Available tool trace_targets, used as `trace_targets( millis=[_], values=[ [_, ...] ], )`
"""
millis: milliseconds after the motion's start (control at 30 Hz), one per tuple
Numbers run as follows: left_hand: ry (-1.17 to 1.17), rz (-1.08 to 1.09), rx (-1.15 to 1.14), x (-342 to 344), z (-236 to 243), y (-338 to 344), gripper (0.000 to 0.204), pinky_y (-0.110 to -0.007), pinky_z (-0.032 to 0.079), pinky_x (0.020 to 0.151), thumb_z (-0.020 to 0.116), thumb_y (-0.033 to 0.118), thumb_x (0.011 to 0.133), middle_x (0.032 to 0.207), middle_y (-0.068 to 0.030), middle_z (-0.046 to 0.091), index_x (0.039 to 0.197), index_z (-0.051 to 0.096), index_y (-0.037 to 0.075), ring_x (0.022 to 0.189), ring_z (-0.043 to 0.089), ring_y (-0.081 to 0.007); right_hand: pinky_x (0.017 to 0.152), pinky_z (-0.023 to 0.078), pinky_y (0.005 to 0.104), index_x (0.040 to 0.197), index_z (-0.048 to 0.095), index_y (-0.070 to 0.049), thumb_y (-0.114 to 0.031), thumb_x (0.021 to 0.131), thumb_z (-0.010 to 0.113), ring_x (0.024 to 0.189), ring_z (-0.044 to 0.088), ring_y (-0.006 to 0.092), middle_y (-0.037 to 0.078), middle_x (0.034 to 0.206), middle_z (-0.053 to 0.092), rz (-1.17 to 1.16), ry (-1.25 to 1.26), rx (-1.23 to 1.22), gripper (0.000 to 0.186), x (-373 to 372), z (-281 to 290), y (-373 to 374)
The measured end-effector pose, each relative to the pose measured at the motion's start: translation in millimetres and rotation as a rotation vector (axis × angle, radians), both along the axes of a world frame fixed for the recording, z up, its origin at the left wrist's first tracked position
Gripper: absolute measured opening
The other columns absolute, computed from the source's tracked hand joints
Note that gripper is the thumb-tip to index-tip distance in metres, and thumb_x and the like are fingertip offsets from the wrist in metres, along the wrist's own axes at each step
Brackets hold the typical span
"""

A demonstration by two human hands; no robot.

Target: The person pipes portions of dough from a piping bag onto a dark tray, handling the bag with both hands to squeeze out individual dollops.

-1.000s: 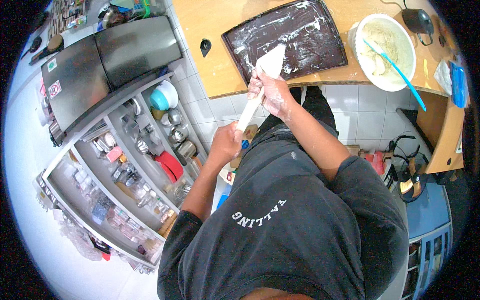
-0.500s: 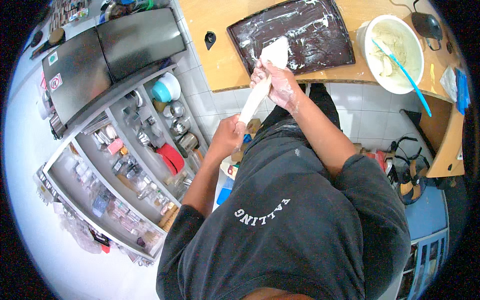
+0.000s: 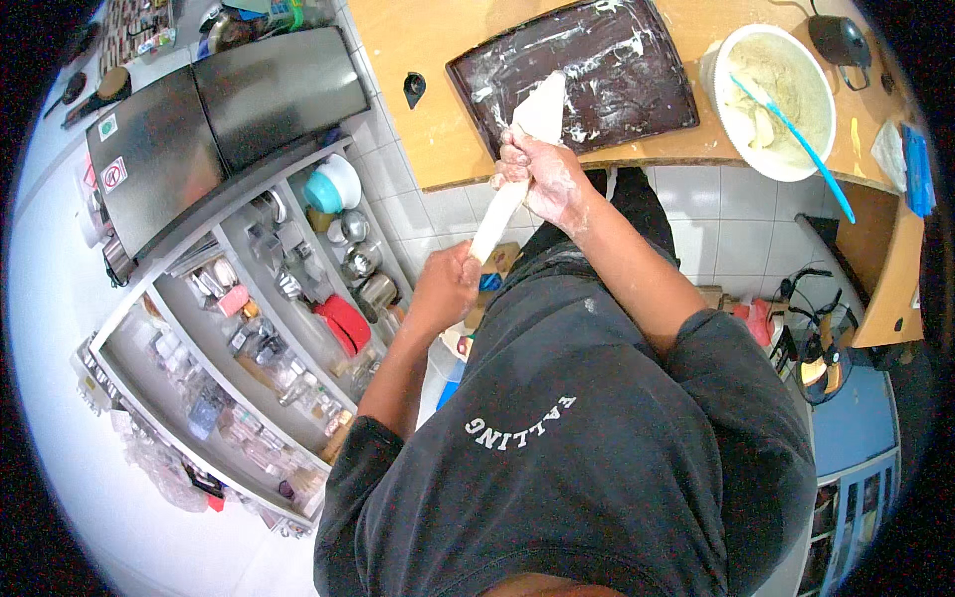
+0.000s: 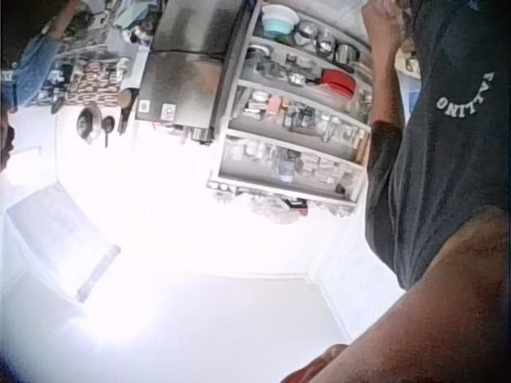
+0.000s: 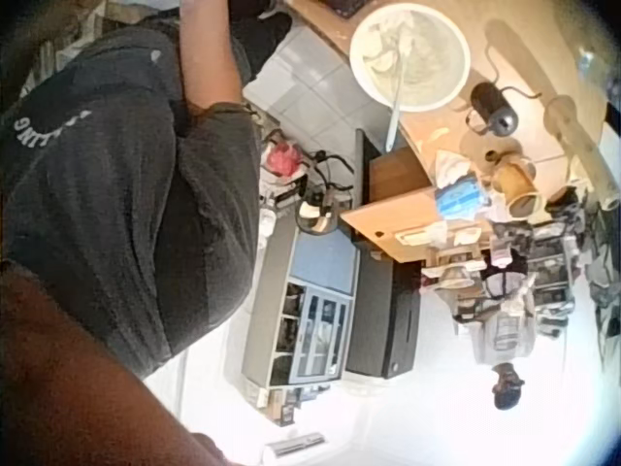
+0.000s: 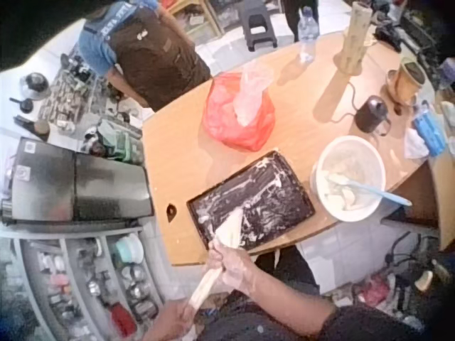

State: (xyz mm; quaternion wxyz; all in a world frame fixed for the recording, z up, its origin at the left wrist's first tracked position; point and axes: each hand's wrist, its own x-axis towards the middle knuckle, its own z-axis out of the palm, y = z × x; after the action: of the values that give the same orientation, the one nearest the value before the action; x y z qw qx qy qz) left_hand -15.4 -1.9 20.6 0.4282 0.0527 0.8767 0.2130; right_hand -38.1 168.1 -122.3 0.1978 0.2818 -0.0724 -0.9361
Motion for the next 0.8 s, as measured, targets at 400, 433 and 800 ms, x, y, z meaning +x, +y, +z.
trace_targets(
  millis=[400, 433, 800],
  values=[
    [0.039, -0.029, 0.026, 4, -3, 4, 0.019, -0.051, 0.044, 0.067, 0.045, 0.009, 0.086, 0.072, -0.0273, 0.056, 0.095, 0.059, -0.001, 0.070, 0.056, -0.0463, 0.064, 0.043, 0.0306, 0.090, 0.048, -0.009, -0.026, 0.103, 0.043, 0.056, 0.035, 0.0098, -0.005, 0.063, 0.034, 0.052, 0.000, 0.070, 0.022, -1, 7, 12],
    [0.042, -0.045, -0.007, 3, -1, 6, 0.020, -0.051, 0.044, 0.068, 0.045, 0.009, 0.086, 0.073, -0.0272, 0.056, 0.096, 0.059, -0.001, 0.071, 0.057, -0.0464, 0.064, 0.043, 0.0307, 0.090, 0.048, -0.009, -0.026, 0.103, 0.044, 0.056, 0.035, 0.0098, -0.005, 0.064, 0.034, 0.051, 0.004, 0.066, 0.022, -1, 7, 12],
    [-0.038, -0.005, -0.096, 0, 0, 11, 0.029, -0.049, 0.047, 0.075, 0.044, 0.009, 0.086, 0.082, -0.0285, 0.061, 0.107, 0.062, 0.000, 0.079, 0.060, -0.0458, 0.064, 0.043, 0.0311, 0.092, 0.050, -0.009, -0.029, 0.102, 0.046, 0.056, 0.035, 0.0097, -0.005, 0.065, 0.036, 0.091, 0.047, 0.134, 0.022, -1, 2, 12]
  ],
)
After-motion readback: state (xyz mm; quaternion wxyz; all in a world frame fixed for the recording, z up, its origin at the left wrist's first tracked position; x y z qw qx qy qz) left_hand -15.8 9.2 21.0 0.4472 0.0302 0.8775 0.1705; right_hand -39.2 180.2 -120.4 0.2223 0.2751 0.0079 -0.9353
